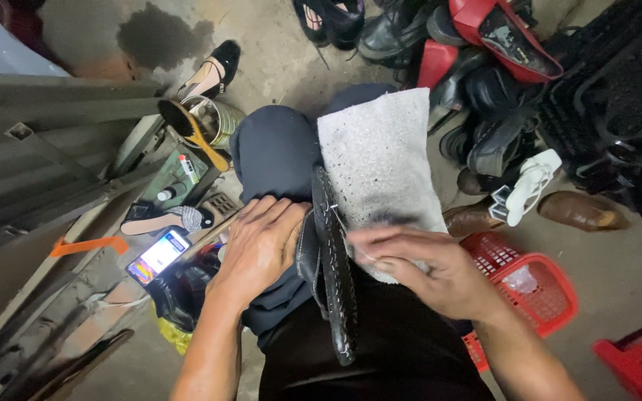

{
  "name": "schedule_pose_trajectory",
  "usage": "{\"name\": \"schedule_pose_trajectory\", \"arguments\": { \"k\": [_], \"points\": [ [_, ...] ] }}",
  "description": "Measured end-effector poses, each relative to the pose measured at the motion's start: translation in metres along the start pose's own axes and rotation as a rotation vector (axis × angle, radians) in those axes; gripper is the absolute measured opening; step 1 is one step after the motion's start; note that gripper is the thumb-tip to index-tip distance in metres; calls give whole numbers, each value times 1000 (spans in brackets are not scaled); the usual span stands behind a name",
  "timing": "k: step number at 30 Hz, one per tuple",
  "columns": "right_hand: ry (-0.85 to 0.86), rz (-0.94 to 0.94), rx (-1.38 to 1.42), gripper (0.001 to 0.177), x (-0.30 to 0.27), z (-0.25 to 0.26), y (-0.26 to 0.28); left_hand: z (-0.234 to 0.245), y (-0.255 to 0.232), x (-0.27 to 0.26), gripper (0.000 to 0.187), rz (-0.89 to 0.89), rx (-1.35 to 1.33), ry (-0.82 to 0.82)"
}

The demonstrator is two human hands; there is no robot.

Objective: The person sits on the floor and sews a black slip-on shoe using a needle and white thread. They repeatedly push the needle through the shoe's sole and upper, pulling the thread tight to secure the stitching. The shoe is held on a white cloth placed on the person's lap.

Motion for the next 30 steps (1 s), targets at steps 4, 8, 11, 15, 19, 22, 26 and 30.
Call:
{"name": "schedule_pose_trajectory", "arguments": {
  "k": [4,8,11,15,19,22,26,30],
  "points": [
    [-43,-52,52,20,14,2,-3,2,-4,7,31,34,-86,-116],
    [-198,-106,-426,20,30,4,-17,8,-8,12,31,11,-89,-149],
    [-187,-120,-657,22,35,-6,-32,7,-5,11,31,9,-105,-165],
    [-63,-264,-745,30,38,-13,-36,4,-2,10,29,13,-76,-174],
    [-31,-294,-709,39,29,-8,-29,-16,9,4,27,35,3,-171],
    [-101,-203,-712,19,23,2,-21,-10,5,7,20,36,63,-165],
    [-96,-183,-616,22,20,6,-27,-2,4,6,19,27,-6,-86],
    [-105,-139,-590,25,26,6,-28,-18,20,-11,30,158,122,-80]
  ]
}}
Point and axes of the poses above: each hand's wrist, its own x-axis towards the middle knuckle, its own z-axis out of the back of the hand, y = z × x, the point moved 6 cm from there along x, towards the middle knuckle, and after that the axes turned 5 degrees about y, right-handed, at the moved point
